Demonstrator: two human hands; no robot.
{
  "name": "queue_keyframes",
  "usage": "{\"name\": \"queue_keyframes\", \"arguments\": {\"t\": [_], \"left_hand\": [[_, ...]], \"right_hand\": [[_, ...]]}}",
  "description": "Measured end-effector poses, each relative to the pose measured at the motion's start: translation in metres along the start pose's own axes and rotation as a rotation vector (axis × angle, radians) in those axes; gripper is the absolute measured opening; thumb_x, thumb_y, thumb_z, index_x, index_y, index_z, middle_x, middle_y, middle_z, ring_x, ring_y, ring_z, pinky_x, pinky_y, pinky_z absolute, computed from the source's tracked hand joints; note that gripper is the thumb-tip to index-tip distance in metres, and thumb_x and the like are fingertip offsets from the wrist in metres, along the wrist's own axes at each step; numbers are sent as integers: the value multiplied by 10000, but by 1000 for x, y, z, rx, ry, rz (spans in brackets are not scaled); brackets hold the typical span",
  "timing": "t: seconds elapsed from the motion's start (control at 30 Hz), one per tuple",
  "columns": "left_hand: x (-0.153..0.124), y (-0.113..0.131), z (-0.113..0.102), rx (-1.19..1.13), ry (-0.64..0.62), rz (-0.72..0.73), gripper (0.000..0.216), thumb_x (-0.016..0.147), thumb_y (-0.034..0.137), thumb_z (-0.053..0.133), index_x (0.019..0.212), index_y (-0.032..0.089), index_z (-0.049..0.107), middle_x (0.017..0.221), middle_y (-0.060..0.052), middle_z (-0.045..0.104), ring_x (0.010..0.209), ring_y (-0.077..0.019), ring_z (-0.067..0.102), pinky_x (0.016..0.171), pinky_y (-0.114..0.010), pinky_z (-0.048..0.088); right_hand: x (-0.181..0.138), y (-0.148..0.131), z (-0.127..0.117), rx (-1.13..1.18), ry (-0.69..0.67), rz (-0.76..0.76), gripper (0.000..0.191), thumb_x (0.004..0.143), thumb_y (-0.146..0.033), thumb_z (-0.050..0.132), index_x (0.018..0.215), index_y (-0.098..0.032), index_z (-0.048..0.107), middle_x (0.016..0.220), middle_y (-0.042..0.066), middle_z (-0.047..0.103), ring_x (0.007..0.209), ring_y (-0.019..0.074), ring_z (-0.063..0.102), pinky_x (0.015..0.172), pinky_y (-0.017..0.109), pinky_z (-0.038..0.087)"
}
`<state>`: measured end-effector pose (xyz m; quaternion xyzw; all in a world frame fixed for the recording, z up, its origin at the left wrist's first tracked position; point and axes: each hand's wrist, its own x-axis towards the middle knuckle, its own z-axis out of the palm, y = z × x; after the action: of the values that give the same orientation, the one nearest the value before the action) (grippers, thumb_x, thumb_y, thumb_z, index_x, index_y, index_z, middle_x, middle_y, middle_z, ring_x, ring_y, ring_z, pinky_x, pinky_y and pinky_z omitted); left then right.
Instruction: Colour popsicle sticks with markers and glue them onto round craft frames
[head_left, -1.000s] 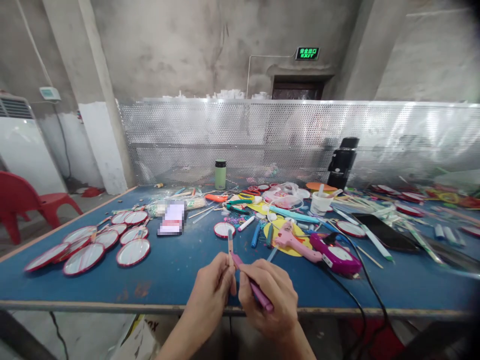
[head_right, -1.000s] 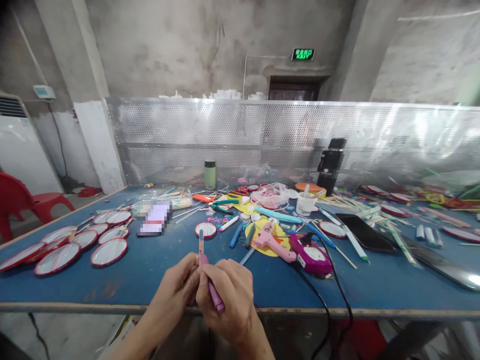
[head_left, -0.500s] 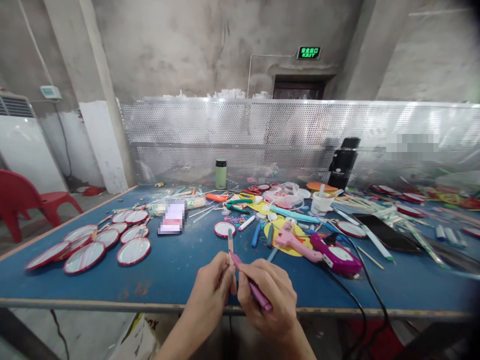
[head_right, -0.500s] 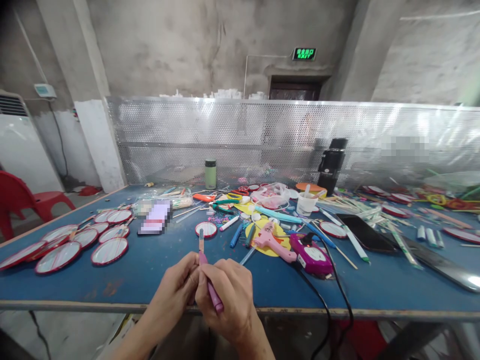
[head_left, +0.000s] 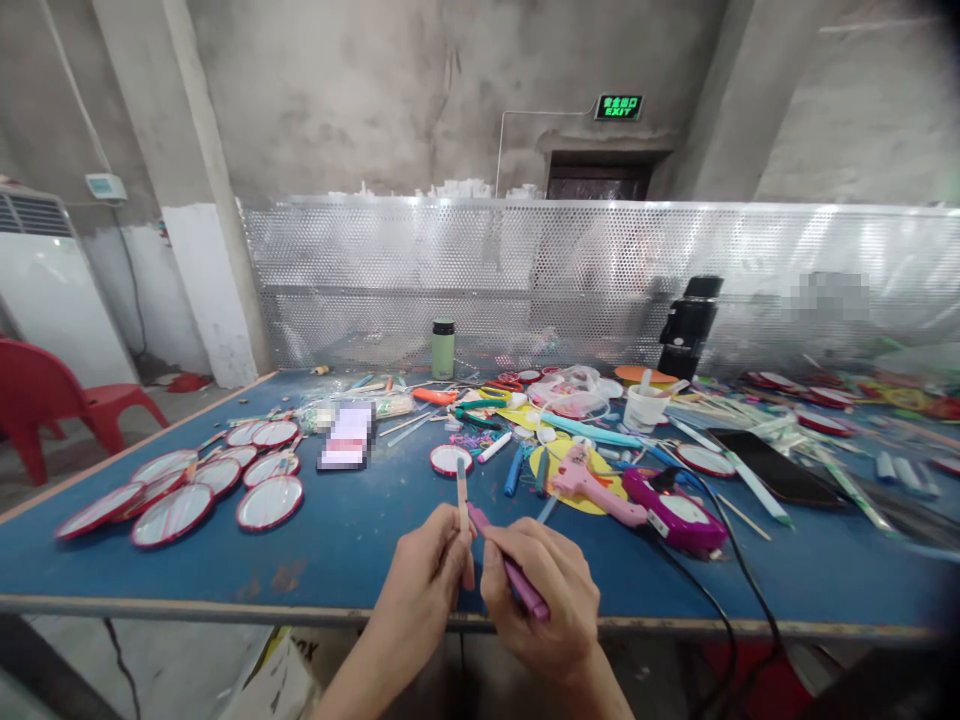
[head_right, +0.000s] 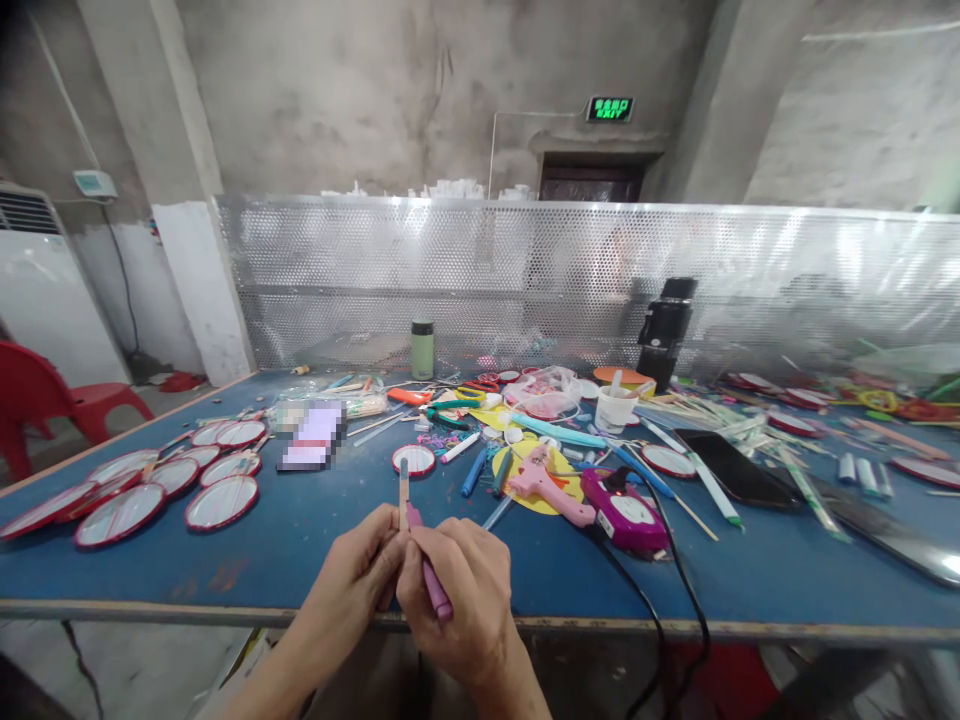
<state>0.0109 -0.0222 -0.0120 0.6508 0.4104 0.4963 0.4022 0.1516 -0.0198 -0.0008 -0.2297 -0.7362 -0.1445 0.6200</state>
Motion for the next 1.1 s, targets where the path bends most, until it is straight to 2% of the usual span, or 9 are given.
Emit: {"name": "queue_keyframes", "arguments": {"t": [0.17, 0.33, 0.47, 0.8, 1.1], "left_hand": [[-2, 1, 0, 4, -11, -3, 337, 983, 452, 444, 790, 185, 514, 620, 65, 423, 553, -100, 367, 526, -213, 304], [-2, 0, 0, -3, -1, 3, 331, 982, 448, 448, 792, 186, 517, 639, 60, 438, 568, -103, 380, 536, -212, 311], [-1, 0, 0, 2, 0, 12, 330, 982, 432, 450, 763, 191, 499, 636, 57, 442, 574, -106, 389, 543, -212, 316], [0, 1, 0, -6, 7, 26, 331, 977, 433, 450, 745, 198, 470, 624, 60, 447, 566, -105, 388, 542, -211, 318], [-1, 1, 0, 2, 8, 6, 331, 979, 430, 445, 742, 200, 464, 605, 62, 458, 548, -102, 388, 526, -210, 310]], "right_hand": [[2, 1, 0, -16, 28, -15, 163, 850, -39, 592, 967, -138, 645, 694, 34, 643, 599, 143, 608, 585, 278, 491], [2, 1, -1, -2, -15, 6, 164, 861, -56, 590, 986, -144, 649, 719, 38, 658, 607, 144, 620, 599, 283, 510], [2, 1, 0, -5, 19, -3, 173, 851, -44, 598, 981, -142, 655, 722, 40, 661, 616, 149, 633, 603, 281, 513], [2, 1, 0, 27, -50, -12, 190, 860, -55, 579, 1011, -150, 641, 710, 34, 651, 594, 148, 609, 579, 282, 500], [3, -1, -1, 6, -18, -32, 175, 858, -53, 584, 994, -144, 647, 715, 36, 655, 610, 148, 619, 592, 286, 502]]}}
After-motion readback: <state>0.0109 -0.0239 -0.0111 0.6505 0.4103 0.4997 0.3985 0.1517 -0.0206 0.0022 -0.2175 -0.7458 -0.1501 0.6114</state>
